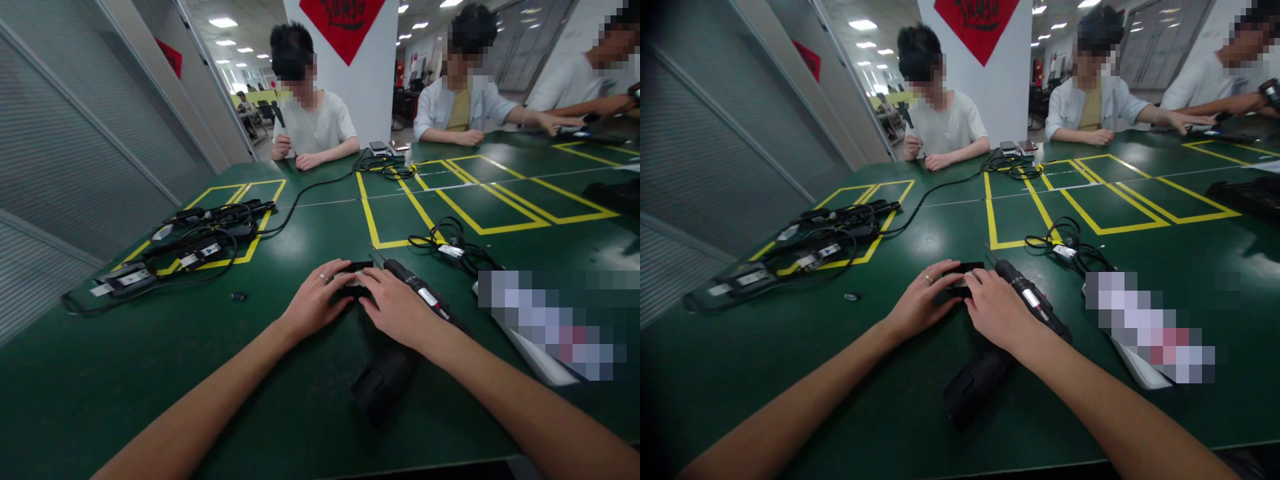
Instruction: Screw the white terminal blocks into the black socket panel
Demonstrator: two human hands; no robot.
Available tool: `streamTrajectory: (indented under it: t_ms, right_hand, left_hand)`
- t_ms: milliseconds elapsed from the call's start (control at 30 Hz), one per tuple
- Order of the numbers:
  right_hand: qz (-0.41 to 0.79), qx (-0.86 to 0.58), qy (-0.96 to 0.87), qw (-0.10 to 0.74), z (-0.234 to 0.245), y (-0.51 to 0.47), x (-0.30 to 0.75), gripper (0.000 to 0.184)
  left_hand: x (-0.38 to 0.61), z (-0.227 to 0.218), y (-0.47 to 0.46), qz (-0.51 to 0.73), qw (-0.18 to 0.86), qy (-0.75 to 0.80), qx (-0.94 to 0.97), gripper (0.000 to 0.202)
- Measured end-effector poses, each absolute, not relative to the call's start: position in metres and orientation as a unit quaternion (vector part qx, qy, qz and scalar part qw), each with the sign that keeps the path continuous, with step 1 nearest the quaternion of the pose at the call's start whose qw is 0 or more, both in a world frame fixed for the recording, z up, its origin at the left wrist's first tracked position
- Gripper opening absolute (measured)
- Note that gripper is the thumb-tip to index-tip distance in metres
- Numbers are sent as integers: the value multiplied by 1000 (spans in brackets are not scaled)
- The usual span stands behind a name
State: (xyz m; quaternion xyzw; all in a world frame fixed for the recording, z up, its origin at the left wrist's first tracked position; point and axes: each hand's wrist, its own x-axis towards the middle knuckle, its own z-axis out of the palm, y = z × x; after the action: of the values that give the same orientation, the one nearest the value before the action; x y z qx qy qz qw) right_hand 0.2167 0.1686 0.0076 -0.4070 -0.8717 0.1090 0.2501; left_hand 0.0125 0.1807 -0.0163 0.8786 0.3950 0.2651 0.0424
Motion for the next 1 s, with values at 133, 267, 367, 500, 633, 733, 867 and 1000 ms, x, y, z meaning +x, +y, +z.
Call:
streamTrajectory:
  t_ms: [133, 267, 367, 500, 633, 733, 867, 1000]
  right_hand:
    - [104, -394, -879, 246, 10, 168, 217, 35]
    - [103, -398, -876, 253, 12, 168, 217, 24]
    - [112, -396, -871, 268, 12, 168, 218, 21]
    - [131, -391, -860, 301, 15, 165, 217, 21]
    - [143, -400, -839, 340, 20, 161, 217, 23]
    - [149, -407, -825, 362, 22, 159, 217, 24]
    - [153, -405, -823, 367, 21, 159, 217, 22]
    - [154, -402, -827, 361, 21, 159, 217, 22]
  left_hand:
    - [7, -23, 179, 294, 21, 381, 876, 33]
    - [7, -20, 170, 300, 25, 362, 882, 32]
    - [10, -19, 169, 310, 70, 384, 867, 45]
    - [9, -19, 174, 308, 152, 423, 839, 59]
    - [5, -15, 177, 293, 170, 449, 827, 64]
    - [-2, -8, 177, 253, 172, 477, 824, 60]
    - [-20, 8, 169, 176, 171, 540, 805, 59]
    - [-45, 17, 132, 119, 124, 633, 755, 57]
